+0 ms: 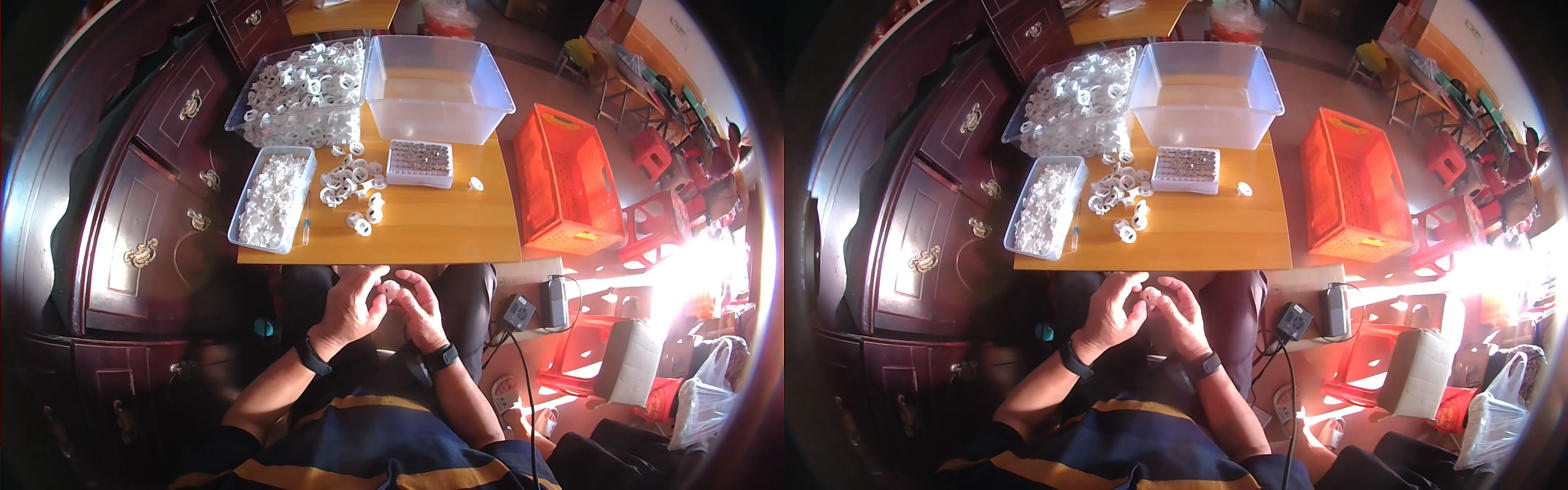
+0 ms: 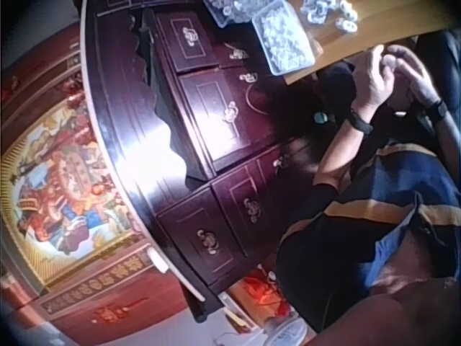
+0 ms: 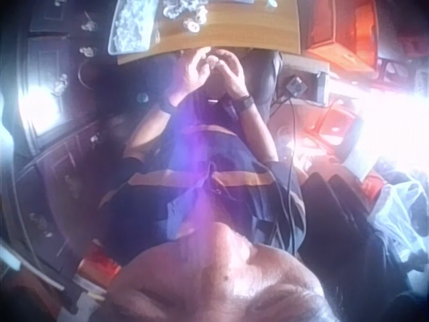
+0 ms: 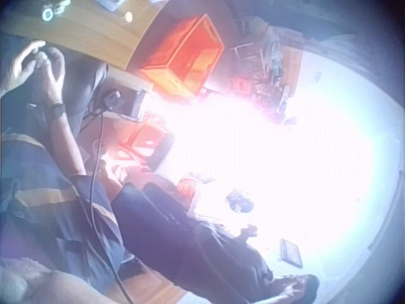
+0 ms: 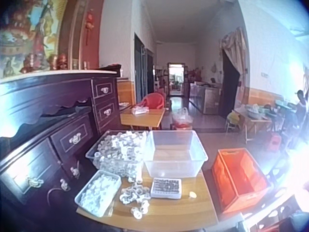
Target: Manually assemble small white circular plastic housings with internal components.
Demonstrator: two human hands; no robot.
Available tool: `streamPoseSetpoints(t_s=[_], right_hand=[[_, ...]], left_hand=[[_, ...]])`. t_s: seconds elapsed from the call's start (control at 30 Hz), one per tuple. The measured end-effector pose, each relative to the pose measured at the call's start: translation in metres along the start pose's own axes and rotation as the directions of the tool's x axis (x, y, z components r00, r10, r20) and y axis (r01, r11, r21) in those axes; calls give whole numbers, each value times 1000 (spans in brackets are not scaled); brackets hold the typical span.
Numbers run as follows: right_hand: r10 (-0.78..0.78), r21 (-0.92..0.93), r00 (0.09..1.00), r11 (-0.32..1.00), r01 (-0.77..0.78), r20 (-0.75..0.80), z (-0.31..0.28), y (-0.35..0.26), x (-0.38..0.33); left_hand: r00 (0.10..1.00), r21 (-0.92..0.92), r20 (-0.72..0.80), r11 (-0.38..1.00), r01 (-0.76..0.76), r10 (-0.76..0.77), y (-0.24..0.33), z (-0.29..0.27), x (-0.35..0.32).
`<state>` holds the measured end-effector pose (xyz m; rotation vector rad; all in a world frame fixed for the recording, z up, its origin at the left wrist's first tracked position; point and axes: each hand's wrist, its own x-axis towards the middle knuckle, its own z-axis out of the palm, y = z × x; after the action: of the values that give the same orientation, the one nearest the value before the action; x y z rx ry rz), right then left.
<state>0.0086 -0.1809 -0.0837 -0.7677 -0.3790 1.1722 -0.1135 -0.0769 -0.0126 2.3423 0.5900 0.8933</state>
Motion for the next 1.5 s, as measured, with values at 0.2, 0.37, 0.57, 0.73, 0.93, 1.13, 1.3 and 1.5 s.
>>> streamPoseSetpoints(t_s=[0.2,0.37,0.57,0.73,0.93,1.13,1.3,1.5], right_hand=[[42,-47,999,998,-42,0,-4,5,0],[-3,-68,1000,998,3,-10,0,3,1],[16,-72,1000,997,-15,2,-2,3,0],[-91,-3,995,996,91,33,-2,4,3],[-120,-47,993,992,121,8,-3,7,3],[-105,-40,995,994,105,-2,-2,5,2],[-85,-30,996,996,84,-28,-2,6,3],[-83,8,996,997,83,-38,-6,8,2]], left_hand=[[989,141,110,983,-114,98,-10,-2,6],[974,188,176,966,-178,145,-18,0,5],[975,128,160,977,-173,152,-14,0,7],[983,115,93,979,-171,160,4,2,3],[989,147,95,981,-129,116,0,11,-4],[989,134,62,981,-138,131,-1,13,-3],[984,145,15,973,-177,177,-6,16,-2],[980,100,59,976,-195,189,-7,18,0]])
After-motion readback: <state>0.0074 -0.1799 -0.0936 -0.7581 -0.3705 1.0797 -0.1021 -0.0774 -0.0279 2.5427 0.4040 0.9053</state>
